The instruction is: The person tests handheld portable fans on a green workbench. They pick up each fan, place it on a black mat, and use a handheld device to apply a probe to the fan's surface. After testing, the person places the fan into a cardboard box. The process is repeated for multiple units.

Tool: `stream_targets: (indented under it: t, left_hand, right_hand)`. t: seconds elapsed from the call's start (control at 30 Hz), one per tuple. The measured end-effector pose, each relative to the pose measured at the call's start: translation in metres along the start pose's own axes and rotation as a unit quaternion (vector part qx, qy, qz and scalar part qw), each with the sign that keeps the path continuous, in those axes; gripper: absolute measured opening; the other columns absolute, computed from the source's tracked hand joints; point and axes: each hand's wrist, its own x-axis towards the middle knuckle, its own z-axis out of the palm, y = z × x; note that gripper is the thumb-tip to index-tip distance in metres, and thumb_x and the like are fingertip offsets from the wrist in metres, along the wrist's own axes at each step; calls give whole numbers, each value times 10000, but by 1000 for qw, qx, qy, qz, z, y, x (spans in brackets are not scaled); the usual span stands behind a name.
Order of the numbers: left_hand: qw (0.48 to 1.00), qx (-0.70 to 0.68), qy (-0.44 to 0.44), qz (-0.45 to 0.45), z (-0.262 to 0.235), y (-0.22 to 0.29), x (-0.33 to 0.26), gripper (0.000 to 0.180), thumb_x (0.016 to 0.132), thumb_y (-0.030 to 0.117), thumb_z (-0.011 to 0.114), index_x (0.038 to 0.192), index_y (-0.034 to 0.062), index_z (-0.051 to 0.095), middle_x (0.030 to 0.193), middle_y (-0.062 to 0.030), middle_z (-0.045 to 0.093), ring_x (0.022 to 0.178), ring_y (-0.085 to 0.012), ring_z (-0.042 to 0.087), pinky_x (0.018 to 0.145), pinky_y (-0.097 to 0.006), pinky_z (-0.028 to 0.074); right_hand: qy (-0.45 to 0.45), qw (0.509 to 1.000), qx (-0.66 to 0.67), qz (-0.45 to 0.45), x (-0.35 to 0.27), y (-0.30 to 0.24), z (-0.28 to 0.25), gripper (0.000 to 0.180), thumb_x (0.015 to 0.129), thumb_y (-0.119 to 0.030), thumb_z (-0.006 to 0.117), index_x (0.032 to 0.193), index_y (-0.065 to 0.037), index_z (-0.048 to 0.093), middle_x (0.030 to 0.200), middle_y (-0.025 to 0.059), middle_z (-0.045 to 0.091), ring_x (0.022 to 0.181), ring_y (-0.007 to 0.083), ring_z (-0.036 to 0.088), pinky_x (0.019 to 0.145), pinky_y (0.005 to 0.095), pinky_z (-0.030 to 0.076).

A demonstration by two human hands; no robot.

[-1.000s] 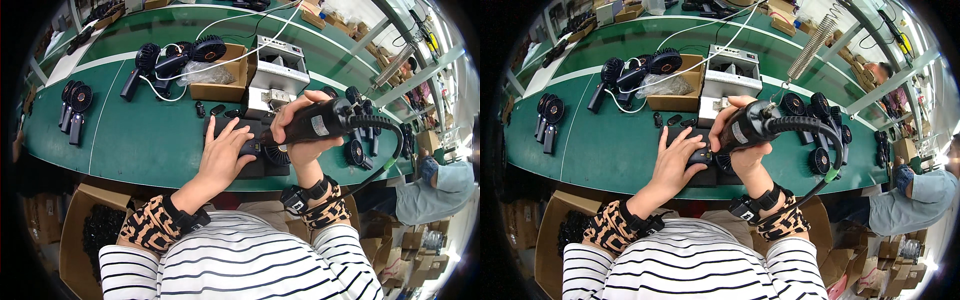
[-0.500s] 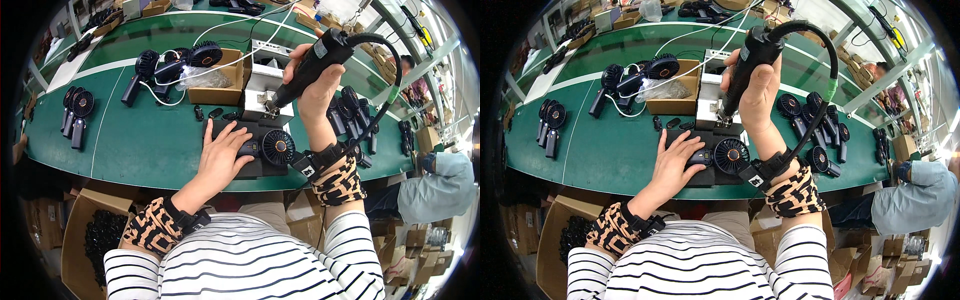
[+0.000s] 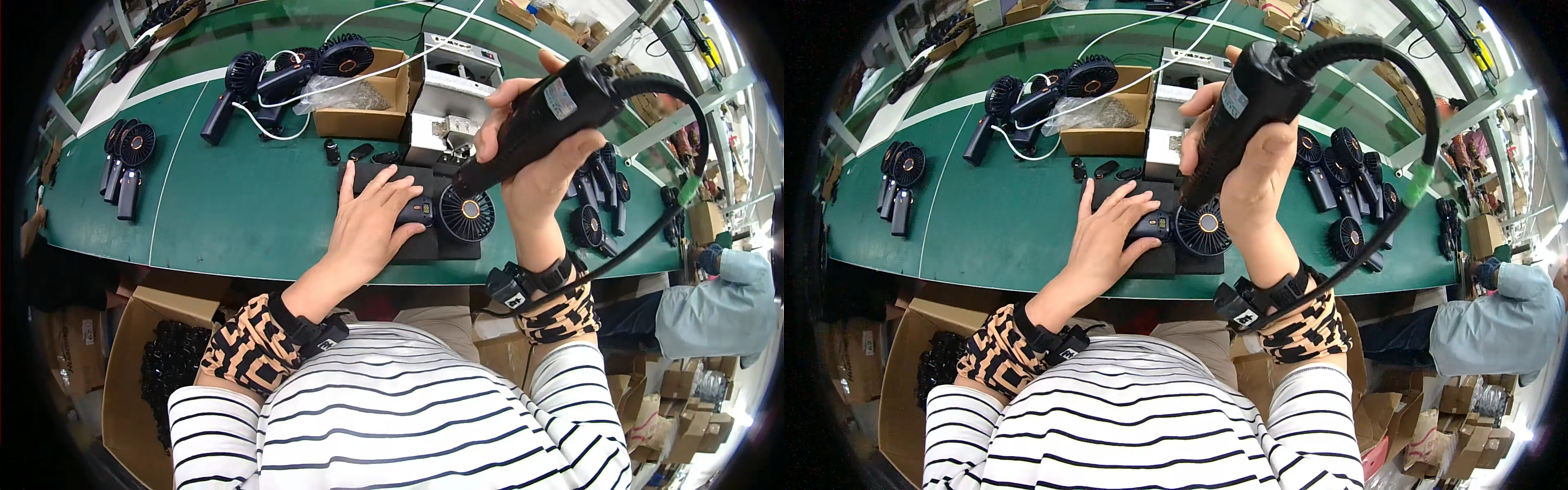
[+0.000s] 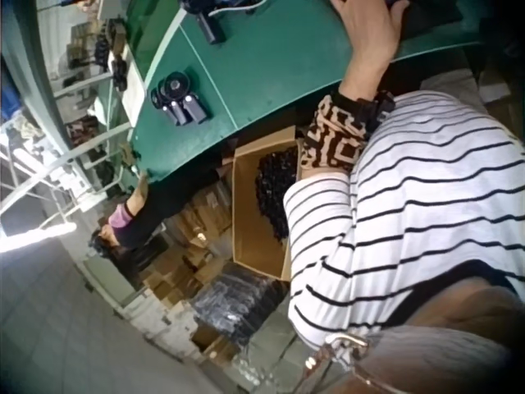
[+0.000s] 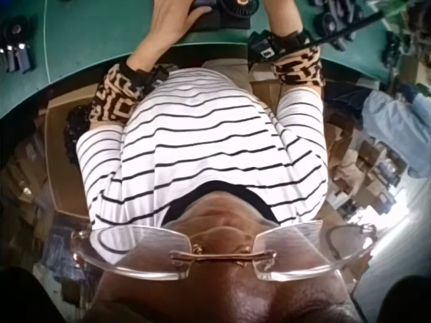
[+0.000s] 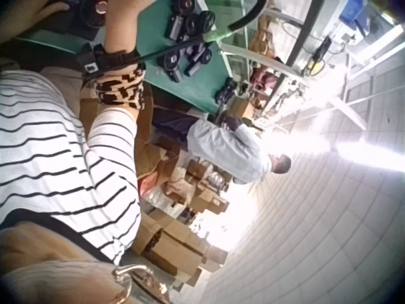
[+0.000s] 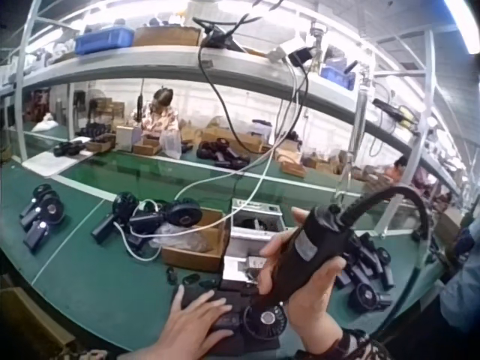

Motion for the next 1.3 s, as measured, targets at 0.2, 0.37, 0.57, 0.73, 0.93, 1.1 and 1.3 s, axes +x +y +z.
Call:
stream_targets:
  t: [0.2, 0.37, 0.57, 0.73, 0.93, 1.1, 1.3]
  left_hand:
    - [1000, -7, 3, 8, 1, 0, 1, 487, 778, 265, 751, 1217, 111, 607, 1276, -72, 605, 1306, -285, 457, 1143, -576, 131]
    - [1000, -3, 3, 6, -1, 0, 3, 492, 773, 265, 753, 1217, 113, 608, 1272, -72, 607, 1320, -287, 443, 1142, -579, 127]
    - [1000, 4, 2, 14, -1, 1, 3, 498, 766, 255, 757, 1214, 97, 605, 1264, -70, 609, 1329, -286, 433, 1141, -587, 122]
    - [1000, 10, -5, 20, -1, 2, 2, 518, 768, 249, 754, 1230, 82, 588, 1266, -75, 606, 1328, -284, 435, 1142, -595, 112]
    - [999, 28, -21, 32, -4, 5, 2, 568, 762, 250, 748, 1269, 70, 565, 1264, -87, 606, 1307, -276, 457, 1143, -605, 108]
    - [995, 74, -22, 70, 2, 2, 6, 592, 741, 225, 757, 1272, 48, 564, 1194, -109, 614, 1215, -263, 526, 1157, -543, 172]
    - [986, -27, -164, 21, -35, 4, 31, 501, 716, 161, 786, 1151, 37, 571, 1027, -111, 547, 895, -337, 614, 829, -402, 501]
  right_hand:
    - [2, 999, 15, 37, -24, -11, 9, 1046, 772, -839, 389, 1385, 4, 294, 897, 136, 564, 495, 150, 549, 446, 264, 466]
    - [19, 999, 16, 45, -31, -6, 11, 1054, 760, -848, 386, 1380, -1, 297, 892, 134, 563, 492, 155, 550, 445, 271, 469]
    - [41, 996, 48, 60, -40, 5, 8, 1040, 739, -861, 396, 1367, -37, 308, 828, 121, 543, 481, 167, 539, 430, 288, 459]
    - [34, 992, 99, 75, -47, 7, 6, 1015, 708, -868, 437, 1316, -60, 347, 774, 114, 521, 452, 192, 511, 405, 308, 445]
    - [6, 985, 170, 31, -58, 8, 7, 1001, 685, -801, 577, 1321, -47, 409, 749, 148, 581, 476, 175, 557, 431, 245, 449]
    - [-54, 988, 144, -24, -60, 3, 7, 604, 875, -484, 558, 1305, -79, 431, 762, 154, 583, 505, 195, 563, 433, 271, 443]
    - [52, 992, 113, 9, -18, -38, 0, 925, 829, -785, 402, 1384, -48, 333, 876, 129, 552, 491, 149, 506, 423, 288, 406]
